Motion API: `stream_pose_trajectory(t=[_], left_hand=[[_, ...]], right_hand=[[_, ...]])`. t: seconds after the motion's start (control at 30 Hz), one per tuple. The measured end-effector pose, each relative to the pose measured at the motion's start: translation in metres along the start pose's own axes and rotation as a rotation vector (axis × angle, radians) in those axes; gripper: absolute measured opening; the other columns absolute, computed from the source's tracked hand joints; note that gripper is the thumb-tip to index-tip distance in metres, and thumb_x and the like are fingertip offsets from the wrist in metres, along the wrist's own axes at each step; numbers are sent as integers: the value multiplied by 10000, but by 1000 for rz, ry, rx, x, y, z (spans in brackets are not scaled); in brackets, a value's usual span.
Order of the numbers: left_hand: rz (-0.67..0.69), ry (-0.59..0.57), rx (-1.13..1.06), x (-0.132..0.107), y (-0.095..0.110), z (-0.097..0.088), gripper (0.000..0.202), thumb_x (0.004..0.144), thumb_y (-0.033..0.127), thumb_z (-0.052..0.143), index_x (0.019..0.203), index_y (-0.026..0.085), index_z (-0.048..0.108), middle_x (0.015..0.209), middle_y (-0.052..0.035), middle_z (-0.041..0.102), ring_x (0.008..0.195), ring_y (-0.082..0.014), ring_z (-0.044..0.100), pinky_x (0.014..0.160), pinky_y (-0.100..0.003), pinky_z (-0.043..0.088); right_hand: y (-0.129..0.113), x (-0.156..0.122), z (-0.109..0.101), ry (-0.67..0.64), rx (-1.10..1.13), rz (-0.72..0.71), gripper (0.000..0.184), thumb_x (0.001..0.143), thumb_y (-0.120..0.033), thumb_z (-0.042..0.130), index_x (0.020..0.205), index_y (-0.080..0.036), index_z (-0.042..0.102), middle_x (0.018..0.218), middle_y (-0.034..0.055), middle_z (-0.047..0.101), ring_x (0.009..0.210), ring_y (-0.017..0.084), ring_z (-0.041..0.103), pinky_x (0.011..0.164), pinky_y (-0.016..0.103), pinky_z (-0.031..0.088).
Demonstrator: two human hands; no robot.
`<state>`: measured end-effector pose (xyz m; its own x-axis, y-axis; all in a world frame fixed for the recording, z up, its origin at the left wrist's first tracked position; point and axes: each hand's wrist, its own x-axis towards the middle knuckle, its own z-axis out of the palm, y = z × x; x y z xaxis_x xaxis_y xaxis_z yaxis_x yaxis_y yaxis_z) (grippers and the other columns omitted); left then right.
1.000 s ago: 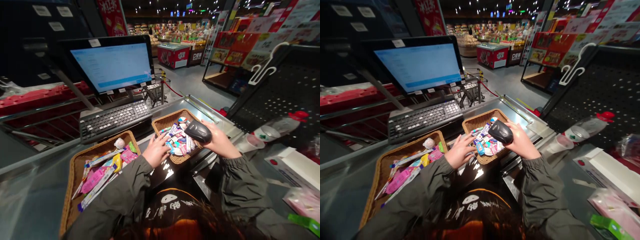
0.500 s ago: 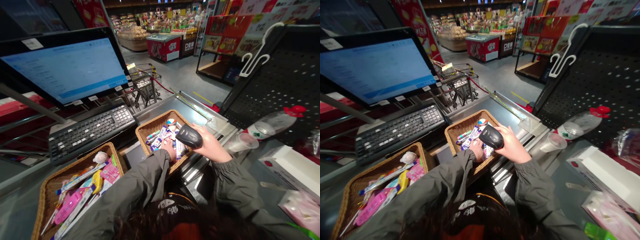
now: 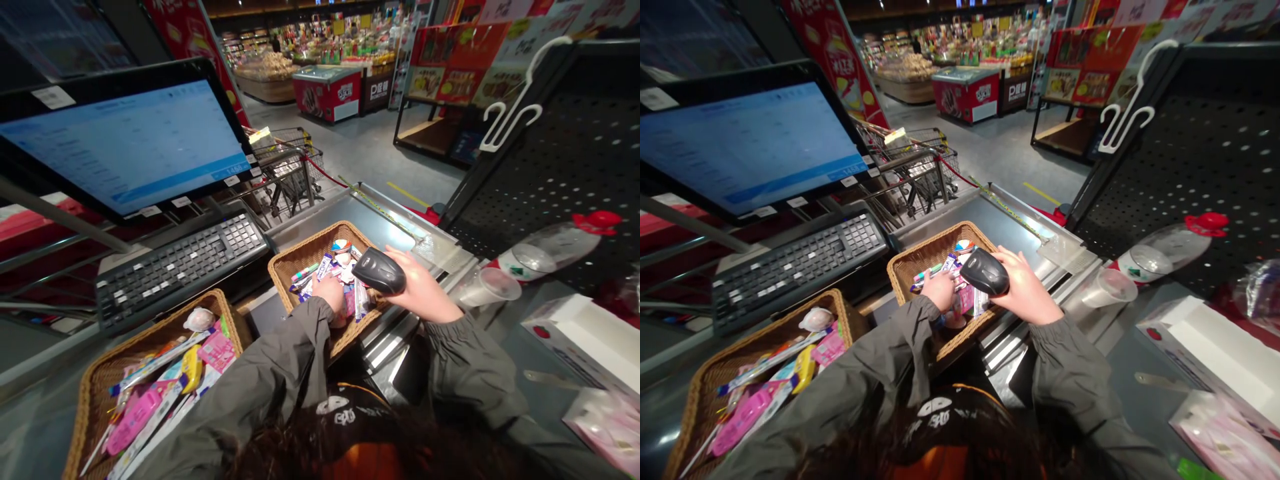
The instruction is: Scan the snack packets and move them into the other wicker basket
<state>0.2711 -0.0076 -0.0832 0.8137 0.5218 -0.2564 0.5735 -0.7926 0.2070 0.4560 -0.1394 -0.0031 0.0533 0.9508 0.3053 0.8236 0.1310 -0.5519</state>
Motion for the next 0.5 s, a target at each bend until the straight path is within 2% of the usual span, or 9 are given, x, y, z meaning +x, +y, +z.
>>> stream_pose_trajectory(t=[0.1, 0.17, 0.27, 0.37, 0.5], left_hand=[[-138, 127, 12, -21, -17, -37, 181, 851, 242, 529, 873, 206, 705, 1290, -102, 630, 1340, -350, 416, 1102, -746, 129], [-200, 267, -27, -42, -28, -64, 139, 836, 271, 576, 781, 230, 696, 1311, -50, 631, 1356, -321, 417, 1119, -712, 157], [-281, 414, -54, -79, -43, -98, 207, 874, 302, 550, 739, 233, 692, 1362, -25, 599, 1379, -314, 399, 1095, -716, 207], [-338, 522, -50, -116, -55, -117, 241, 900, 322, 521, 776, 229, 705, 1415, -44, 553, 1403, -331, 361, 1074, -731, 227], [-368, 652, -42, -156, -62, -123, 242, 906, 300, 506, 801, 229, 713, 1436, -50, 530, 1427, -342, 317, 1077, -737, 208]], right_hand=[[-4, -1, -1, 26, -14, -9, 575, 752, -294, 669, 1295, -193, 512, 1334, 164, 583, 1378, 371, 412, 1117, 669, 254], [-7, -2, -1, 53, -17, -14, 574, 755, -297, 668, 1295, -186, 509, 1347, 172, 573, 1375, 373, 416, 1119, 660, 264], [-14, -1, 0, 93, -16, -23, 602, 750, -302, 672, 1310, -172, 491, 1374, 187, 545, 1374, 378, 415, 1118, 642, 290], [-24, 3, 3, 112, -34, -45, 619, 745, -283, 663, 1326, -180, 473, 1387, 184, 530, 1380, 383, 404, 1125, 651, 271], [-42, 11, 7, 103, -14, -116, 605, 740, -276, 672, 1311, -206, 485, 1367, 160, 543, 1394, 379, 381, 1124, 642, 286]])
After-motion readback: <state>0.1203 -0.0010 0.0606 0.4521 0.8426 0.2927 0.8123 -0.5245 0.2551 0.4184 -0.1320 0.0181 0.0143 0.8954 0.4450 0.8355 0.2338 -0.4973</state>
